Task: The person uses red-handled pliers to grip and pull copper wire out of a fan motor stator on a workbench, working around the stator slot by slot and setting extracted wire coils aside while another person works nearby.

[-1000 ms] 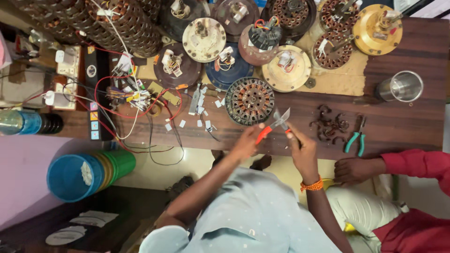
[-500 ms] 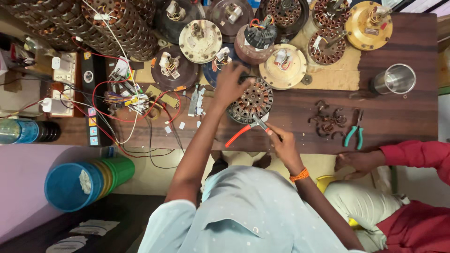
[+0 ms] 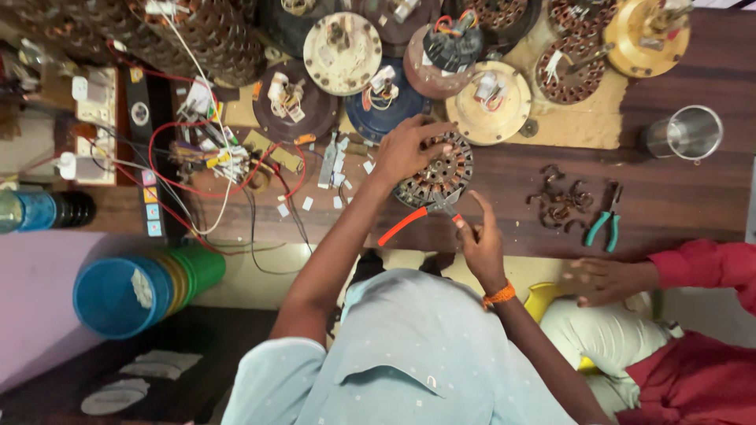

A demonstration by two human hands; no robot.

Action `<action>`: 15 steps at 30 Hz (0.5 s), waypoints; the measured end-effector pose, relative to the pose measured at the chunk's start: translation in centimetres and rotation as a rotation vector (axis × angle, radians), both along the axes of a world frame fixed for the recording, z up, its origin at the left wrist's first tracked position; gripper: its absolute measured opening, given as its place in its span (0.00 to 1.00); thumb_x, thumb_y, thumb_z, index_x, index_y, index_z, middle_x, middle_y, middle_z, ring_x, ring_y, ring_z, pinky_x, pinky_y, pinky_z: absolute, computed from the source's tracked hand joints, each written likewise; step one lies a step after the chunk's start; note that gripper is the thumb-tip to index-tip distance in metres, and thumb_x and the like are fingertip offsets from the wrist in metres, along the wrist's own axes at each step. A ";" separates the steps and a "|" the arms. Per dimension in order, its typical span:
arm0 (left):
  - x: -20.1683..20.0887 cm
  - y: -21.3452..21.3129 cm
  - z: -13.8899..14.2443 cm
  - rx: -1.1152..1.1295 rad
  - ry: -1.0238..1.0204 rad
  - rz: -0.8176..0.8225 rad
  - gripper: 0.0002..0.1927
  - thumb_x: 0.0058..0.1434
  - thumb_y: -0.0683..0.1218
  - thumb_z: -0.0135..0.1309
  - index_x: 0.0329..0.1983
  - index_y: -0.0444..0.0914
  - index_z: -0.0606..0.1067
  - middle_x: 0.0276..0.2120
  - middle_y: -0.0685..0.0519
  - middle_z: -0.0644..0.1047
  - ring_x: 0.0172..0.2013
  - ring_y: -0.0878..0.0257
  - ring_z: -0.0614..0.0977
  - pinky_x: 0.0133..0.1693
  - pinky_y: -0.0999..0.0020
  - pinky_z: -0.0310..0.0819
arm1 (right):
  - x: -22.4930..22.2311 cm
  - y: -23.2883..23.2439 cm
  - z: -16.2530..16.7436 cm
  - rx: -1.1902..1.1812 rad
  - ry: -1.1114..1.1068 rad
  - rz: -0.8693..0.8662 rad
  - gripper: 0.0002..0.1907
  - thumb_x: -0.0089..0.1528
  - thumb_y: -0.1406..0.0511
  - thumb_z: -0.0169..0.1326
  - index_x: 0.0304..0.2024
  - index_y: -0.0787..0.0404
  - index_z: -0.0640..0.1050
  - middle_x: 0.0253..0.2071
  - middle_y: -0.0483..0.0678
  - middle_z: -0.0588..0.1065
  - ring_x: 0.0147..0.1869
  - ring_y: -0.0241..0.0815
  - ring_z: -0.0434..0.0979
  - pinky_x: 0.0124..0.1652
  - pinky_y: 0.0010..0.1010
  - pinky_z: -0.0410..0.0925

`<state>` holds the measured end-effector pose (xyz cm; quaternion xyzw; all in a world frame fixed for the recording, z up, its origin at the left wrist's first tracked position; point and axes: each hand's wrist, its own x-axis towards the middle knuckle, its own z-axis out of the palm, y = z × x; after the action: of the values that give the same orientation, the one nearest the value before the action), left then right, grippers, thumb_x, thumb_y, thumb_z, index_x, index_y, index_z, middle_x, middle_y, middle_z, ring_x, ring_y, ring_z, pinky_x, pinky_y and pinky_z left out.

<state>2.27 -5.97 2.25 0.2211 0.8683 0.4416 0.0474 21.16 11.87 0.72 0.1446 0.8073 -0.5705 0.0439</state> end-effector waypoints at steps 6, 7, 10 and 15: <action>-0.6 0.0 -0.3 -0.014 0.049 -0.021 0.19 0.61 0.54 0.62 0.56 0.57 0.80 0.47 0.54 0.80 0.48 0.51 0.81 0.50 0.56 0.76 | -0.3 -0.3 -0.9 -0.011 0.100 0.015 0.22 0.69 0.67 0.53 0.65 0.56 0.71 0.23 0.44 0.69 0.27 0.28 0.65 0.27 0.26 0.62; -0.5 0.0 -0.3 -0.031 0.035 -0.014 0.19 0.60 0.55 0.62 0.56 0.58 0.80 0.47 0.53 0.79 0.48 0.52 0.81 0.49 0.56 0.76 | -0.6 0.2 -0.3 0.007 0.086 0.059 0.19 0.69 0.67 0.53 0.63 0.56 0.74 0.24 0.45 0.69 0.28 0.29 0.65 0.29 0.27 0.64; 0.2 0.1 -0.1 -0.067 0.011 0.011 0.19 0.60 0.56 0.62 0.56 0.58 0.80 0.49 0.54 0.79 0.48 0.52 0.81 0.48 0.55 0.75 | -0.9 0.9 1.7 0.127 0.044 0.127 0.18 0.67 0.67 0.53 0.60 0.58 0.77 0.23 0.48 0.71 0.26 0.33 0.68 0.30 0.29 0.66; 0.9 0.4 0.5 -0.084 0.081 0.041 0.20 0.59 0.57 0.63 0.56 0.58 0.80 0.50 0.55 0.79 0.49 0.51 0.78 0.49 0.53 0.73 | -1.2 0.4 3.3 0.270 0.001 0.151 0.20 0.67 0.64 0.53 0.61 0.58 0.75 0.22 0.52 0.72 0.25 0.38 0.70 0.31 0.32 0.67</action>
<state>3.16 -5.55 2.70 0.2187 0.8917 0.3962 0.0123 19.96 12.24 4.01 0.0877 0.8852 -0.4520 0.0665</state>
